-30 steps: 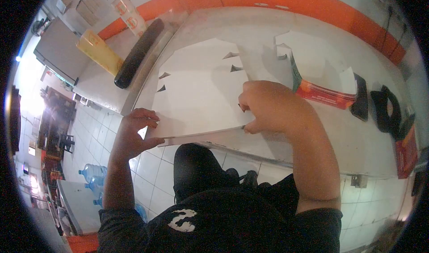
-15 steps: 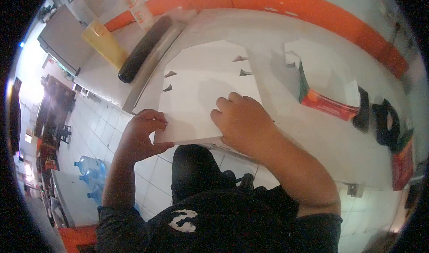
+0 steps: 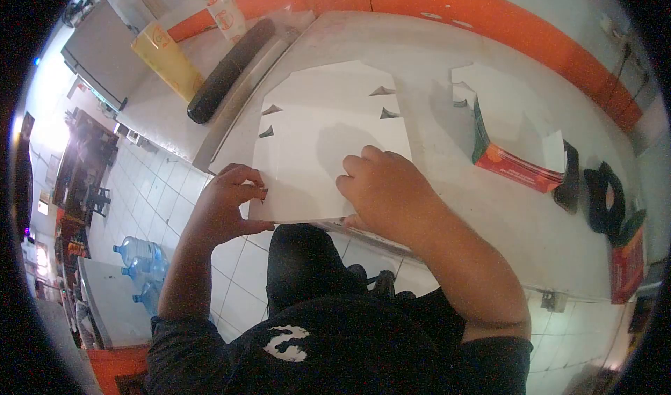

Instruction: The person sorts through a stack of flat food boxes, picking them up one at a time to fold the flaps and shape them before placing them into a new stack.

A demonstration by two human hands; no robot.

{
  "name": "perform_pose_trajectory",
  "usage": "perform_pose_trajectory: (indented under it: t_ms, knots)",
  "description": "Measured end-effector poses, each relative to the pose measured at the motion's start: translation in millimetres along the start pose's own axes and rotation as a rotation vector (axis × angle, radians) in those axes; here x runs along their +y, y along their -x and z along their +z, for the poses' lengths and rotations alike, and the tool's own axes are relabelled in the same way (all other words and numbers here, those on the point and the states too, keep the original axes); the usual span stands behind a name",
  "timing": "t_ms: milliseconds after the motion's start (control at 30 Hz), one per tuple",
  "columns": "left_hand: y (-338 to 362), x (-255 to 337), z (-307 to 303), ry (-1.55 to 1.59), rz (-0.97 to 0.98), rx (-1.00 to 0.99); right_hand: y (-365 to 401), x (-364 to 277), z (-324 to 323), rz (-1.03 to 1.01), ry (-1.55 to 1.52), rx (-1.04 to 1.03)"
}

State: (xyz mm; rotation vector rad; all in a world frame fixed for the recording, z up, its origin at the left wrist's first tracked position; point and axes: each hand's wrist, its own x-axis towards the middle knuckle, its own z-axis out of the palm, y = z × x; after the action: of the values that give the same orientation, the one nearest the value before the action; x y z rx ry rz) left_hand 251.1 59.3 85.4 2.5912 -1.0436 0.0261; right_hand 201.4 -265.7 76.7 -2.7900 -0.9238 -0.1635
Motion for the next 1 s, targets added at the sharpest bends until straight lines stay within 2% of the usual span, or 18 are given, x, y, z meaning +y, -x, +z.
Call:
perform_pose_trajectory:
  t_ms: [367, 467, 567, 767, 867, 967, 1000]
  knots:
    - [-3.3, -3.5, -0.9, 0.022, -0.018, -0.048, -1.4, 4.7, 0.6, -0.011, -0.016, 0.022]
    - [-3.2, -6.3, -3.6, 0.044, 0.034, -0.001, -1.2, 6.1, 0.2, -0.009, -0.031, 0.028]
    - [-4.0, -3.6, -6.3, 0.069, -0.009, -0.01, -1.2, 5.8, -1.6, 0.001, -0.044, 0.022]
    - [-6.4, -11.3, -10.7, 0.128, 0.111, 0.124, -1.6, -8.3, -4.3, 0.028, 0.01, 0.062]
    - [-10.2, -7.5, -21.4, 0.111, 0.076, 0.052, -0.2, -15.3, -4.2, 0.049, 0.027, 0.052]
    - [-12.6, -5.5, -23.5, 0.086, 0.136, 0.119, -1.0, -17.7, -3.8, 0.049, 0.04, 0.08]
    - [-13.4, -5.0, -25.9, 0.105, 0.115, 0.083, -1.8, -17.9, -3.2, 0.048, 0.042, 0.095]
